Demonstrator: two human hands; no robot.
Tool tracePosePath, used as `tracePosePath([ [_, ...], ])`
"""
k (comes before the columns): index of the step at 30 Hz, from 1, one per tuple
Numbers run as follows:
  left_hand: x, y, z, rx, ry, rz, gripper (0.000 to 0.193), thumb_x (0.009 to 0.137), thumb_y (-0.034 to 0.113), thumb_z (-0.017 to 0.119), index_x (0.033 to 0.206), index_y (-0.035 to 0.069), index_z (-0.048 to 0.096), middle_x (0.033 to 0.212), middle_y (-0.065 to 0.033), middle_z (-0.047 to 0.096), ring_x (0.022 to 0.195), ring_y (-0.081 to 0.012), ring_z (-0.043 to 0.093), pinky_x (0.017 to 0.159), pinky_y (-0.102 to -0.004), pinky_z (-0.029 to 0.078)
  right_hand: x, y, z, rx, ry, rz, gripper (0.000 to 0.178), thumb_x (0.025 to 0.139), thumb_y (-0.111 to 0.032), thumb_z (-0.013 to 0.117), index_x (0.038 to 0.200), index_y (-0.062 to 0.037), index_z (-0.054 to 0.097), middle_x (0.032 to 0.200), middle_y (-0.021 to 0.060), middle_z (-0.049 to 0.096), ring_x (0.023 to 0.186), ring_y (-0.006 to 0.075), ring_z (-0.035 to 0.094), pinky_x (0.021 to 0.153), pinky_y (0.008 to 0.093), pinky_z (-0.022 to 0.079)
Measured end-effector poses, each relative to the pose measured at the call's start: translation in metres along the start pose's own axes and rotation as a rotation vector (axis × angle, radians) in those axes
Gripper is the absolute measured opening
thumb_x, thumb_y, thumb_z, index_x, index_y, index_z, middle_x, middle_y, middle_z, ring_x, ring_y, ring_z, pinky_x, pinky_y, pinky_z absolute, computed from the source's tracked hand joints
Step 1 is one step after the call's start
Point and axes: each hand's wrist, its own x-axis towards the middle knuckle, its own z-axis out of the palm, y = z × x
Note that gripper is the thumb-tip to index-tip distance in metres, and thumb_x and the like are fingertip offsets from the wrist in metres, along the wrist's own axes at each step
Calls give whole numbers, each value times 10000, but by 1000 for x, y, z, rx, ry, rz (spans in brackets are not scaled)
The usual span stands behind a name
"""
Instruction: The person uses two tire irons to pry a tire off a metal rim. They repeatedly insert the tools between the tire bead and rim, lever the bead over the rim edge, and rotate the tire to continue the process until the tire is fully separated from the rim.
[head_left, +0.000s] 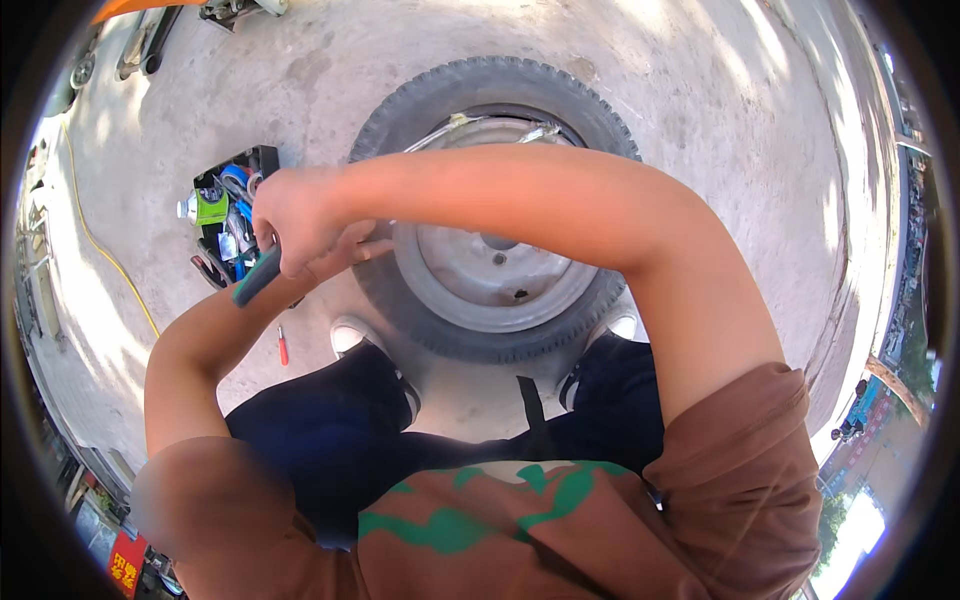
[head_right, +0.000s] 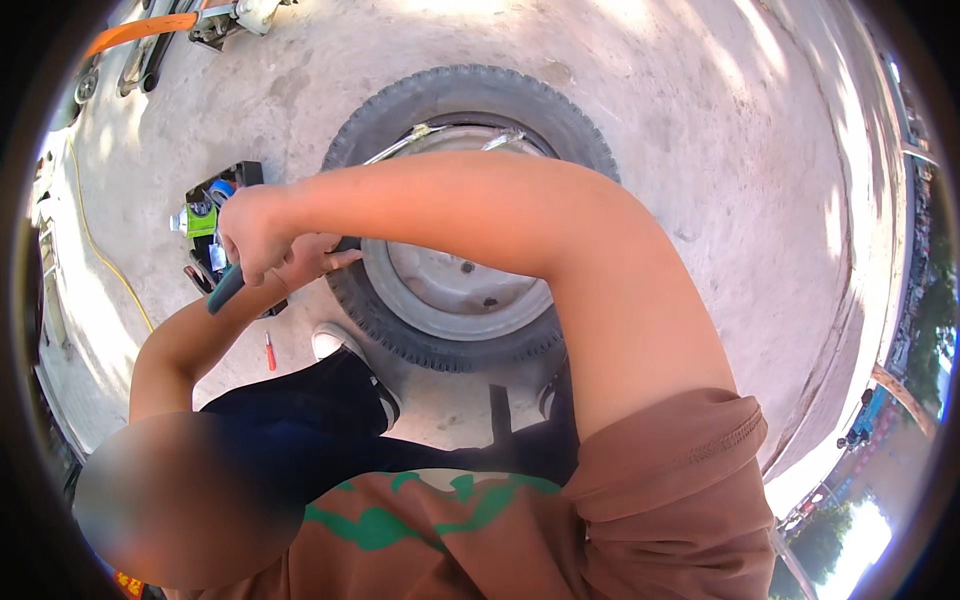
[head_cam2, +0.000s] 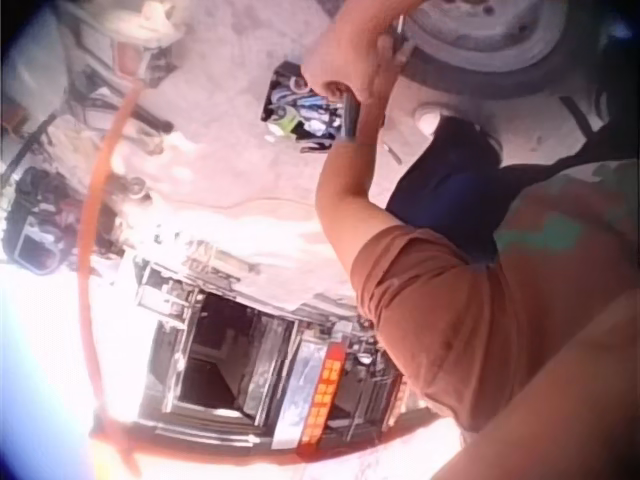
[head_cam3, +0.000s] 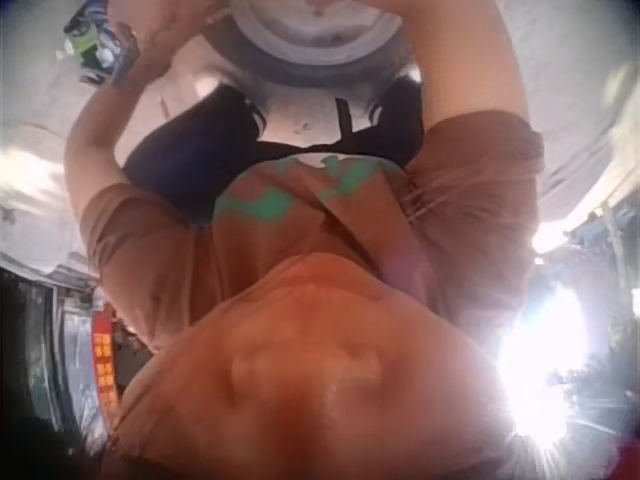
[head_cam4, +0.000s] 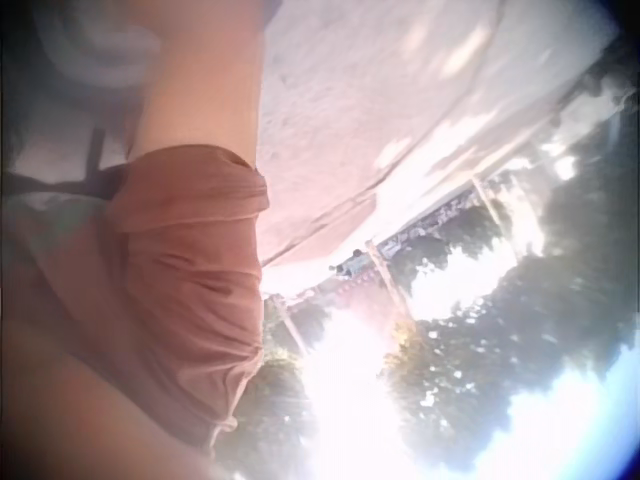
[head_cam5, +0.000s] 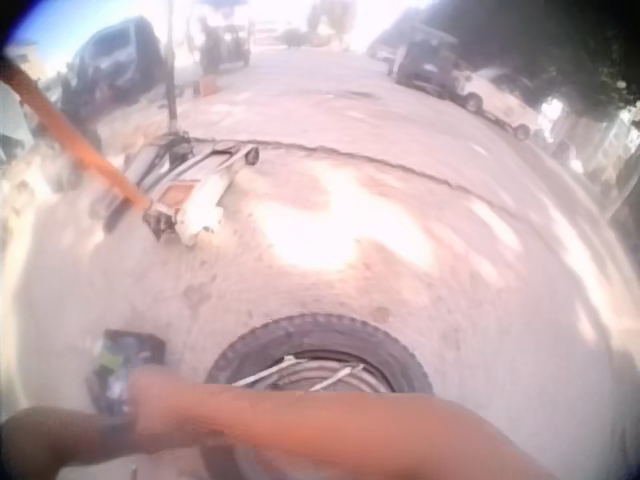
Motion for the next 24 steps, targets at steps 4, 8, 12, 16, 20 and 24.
tracePosePath([
  [4,0,8,-4,-57,123,0,426,798,353,816,725,118,469,718,-40,476,584,-232,582,504,-388,461,26,-13,-77,125,-62,217,349,735,-166,810,1019,32,759,712,103,697,554,172,674,573,313,559],
  [8,5,12,-1,-51,177,-2,232,824,275,802,897,113,651,878,-66,637,783,-279,668,669,-414,526,52,-17,-33,-62,-332,292,123,748,-85,771,800,26,760,731,120,732,603,212,714,559,337,566],
  [12,-23,32,33,-247,94,-281,337,981,308,648,1251,108,676,1169,-99,697,1069,-270,677,917,-406,514,67,7,40,-270,-491,175,82,593,-75,723,650,-18,736,658,115,707,623,257,713,557,368,546],
  [16,-16,46,24,-355,24,-449,312,1004,257,606,1266,99,668,1176,-114,700,1122,-260,663,942,-402,512,69,30,53,-402,-393,-8,187,580,-212,737,704,-76,769,694,108,712,677,302,713,584,411,540],
  [20,-14,56,33,-342,130,-453,232,891,223,695,1070,75,692,1030,-118,683,994,-323,661,847,-448,521,59,35,73,-310,-148,49,208,608,-235,727,739,-79,771,739,137,720,728,344,712,641,448,553],
  [24,-20,45,29,-245,146,-326,127,840,167,715,923,89,658,904,-92,619,879,-293,633,751,-416,509,19,-4,85,-249,-116,94,179,650,-191,725,774,-69,761,772,139,730,769,338,720,669,444,560],
])
